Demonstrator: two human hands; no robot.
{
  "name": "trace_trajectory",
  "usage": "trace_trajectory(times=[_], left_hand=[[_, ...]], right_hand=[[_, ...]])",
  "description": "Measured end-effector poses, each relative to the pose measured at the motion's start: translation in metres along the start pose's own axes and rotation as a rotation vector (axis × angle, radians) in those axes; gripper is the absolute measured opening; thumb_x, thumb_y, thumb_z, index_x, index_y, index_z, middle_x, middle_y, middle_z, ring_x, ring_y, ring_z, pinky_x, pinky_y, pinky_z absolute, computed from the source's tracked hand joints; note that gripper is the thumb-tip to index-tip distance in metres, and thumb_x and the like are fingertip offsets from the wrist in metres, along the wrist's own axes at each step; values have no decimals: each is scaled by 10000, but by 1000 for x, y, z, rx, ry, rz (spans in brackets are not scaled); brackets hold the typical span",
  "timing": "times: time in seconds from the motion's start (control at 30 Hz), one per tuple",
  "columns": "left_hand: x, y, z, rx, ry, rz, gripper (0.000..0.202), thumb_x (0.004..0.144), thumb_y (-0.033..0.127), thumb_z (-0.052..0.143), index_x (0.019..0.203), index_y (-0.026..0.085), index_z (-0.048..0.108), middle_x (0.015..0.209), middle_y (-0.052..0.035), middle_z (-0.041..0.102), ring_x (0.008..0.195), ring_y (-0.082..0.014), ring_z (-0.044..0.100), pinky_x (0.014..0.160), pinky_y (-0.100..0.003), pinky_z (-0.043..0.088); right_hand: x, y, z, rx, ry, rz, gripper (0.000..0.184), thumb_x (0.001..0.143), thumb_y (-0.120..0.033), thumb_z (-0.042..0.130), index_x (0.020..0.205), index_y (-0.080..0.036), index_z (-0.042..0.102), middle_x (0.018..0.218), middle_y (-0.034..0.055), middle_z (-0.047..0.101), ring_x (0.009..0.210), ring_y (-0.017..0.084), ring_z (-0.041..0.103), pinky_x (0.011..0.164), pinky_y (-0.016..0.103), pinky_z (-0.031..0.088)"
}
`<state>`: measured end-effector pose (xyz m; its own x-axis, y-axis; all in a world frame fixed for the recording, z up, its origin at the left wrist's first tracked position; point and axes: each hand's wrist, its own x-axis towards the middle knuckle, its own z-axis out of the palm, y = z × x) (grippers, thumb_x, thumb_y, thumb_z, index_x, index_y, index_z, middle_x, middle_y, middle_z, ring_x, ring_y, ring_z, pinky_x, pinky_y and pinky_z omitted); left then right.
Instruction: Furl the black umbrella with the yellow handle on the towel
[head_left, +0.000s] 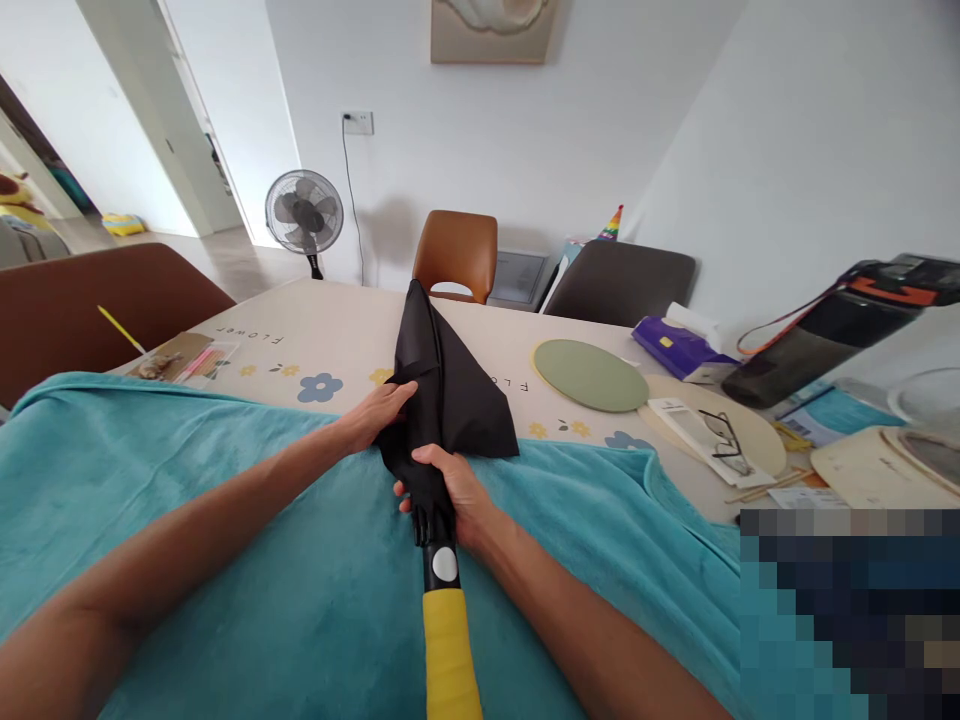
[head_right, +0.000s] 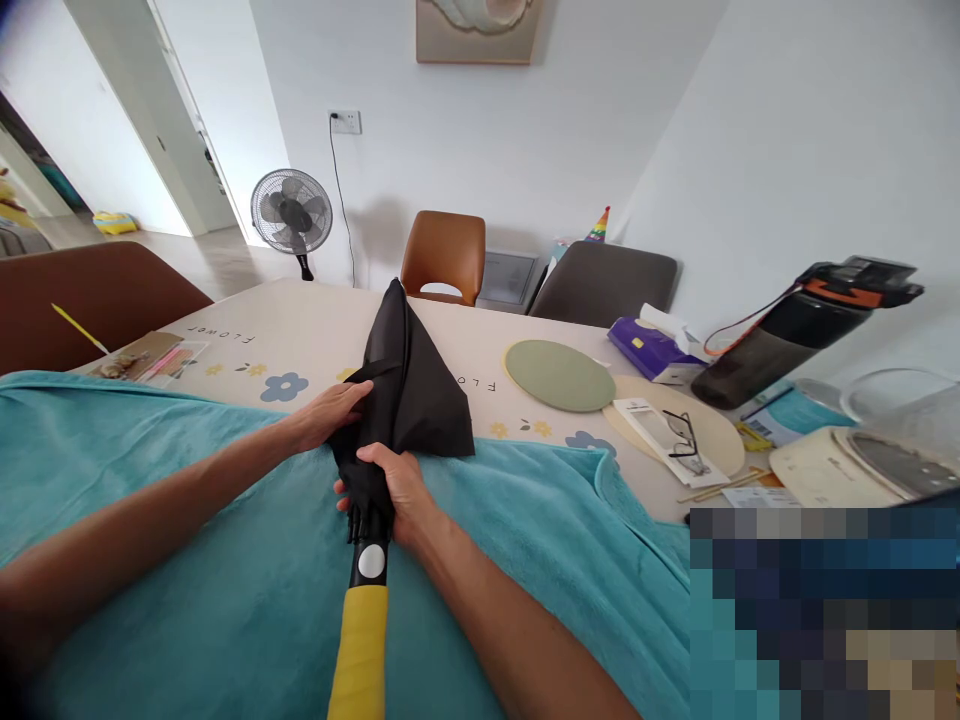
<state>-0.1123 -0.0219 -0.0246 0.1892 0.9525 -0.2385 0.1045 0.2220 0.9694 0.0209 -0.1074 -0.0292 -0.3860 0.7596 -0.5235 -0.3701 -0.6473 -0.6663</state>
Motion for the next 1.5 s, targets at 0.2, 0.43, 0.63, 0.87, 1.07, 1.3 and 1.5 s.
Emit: trace_trajectory(times=[0.2, 0.43, 0.63, 0.87, 1.07, 1.3, 1.5], left_hand=[[13, 16, 21, -490, -138, -177, 262, 737, 371, 586, 873, 147, 599, 801, -58, 665, 734, -165, 610, 676, -258, 497], [8, 14, 37, -686, -270, -466, 444, 690, 532, 567, 836, 116, 619, 699, -77, 676, 733, -230, 650, 693, -327, 544], [14, 0, 35, -705, -256, -431, 399, 700, 462, 603, 881, 108, 628, 713, -87, 689, 704, -223, 660, 716, -325, 548], [15, 0, 35, -675, -190, -424, 339, 719, 345, 577, 932, 84, 620, 692, -84, 690, 647, -212, 658, 687, -320, 551], [18, -4, 31, -670, -211, -392, 355, 726, 322, 567, 973, 70, 612, 721, -92, 697, 659, -217, 660, 706, -339, 546], [22, -6, 26, -714, -215, -410, 328, 695, 297, 603, 942, 82, 625, 701, -77, 695, 617, -197, 654, 668, -320, 553], [25, -8, 26, -722, -225, -423, 333, 686, 319, 614, 919, 82, 636, 739, -93, 698, 648, -215, 658, 669, -341, 556]], right_hand=[[-16, -22, 7, 150, -72, 27, 216, 765, -226, 514, 901, -66, 562, 816, 127, 672, 584, 159, 640, 455, 249, 516], [-18, -18, 10, 193, -114, 52, 265, 802, -317, 505, 933, -96, 572, 778, 87, 666, 556, 139, 618, 474, 257, 520], [-7, -5, 9, 103, 12, 61, 177, 782, -287, 515, 754, -114, 539, 486, 12, 553, 365, 112, 513, 381, 220, 444], [-5, -6, 6, 17, -17, 57, 217, 784, -326, 527, 747, -113, 530, 509, 31, 570, 412, 138, 555, 410, 249, 471], [-19, -27, -7, -382, -35, -53, 367, 764, -486, 543, 776, -123, 594, 664, 93, 656, 550, 197, 628, 460, 298, 509], [-44, -85, -38, -735, 565, -577, 248, 759, -402, 570, 761, -160, 622, 726, 69, 675, 583, 171, 631, 451, 241, 491], [-19, -72, -50, -586, 579, -571, 287, 724, -438, 589, 865, -190, 621, 725, 53, 653, 542, 176, 596, 382, 272, 470]])
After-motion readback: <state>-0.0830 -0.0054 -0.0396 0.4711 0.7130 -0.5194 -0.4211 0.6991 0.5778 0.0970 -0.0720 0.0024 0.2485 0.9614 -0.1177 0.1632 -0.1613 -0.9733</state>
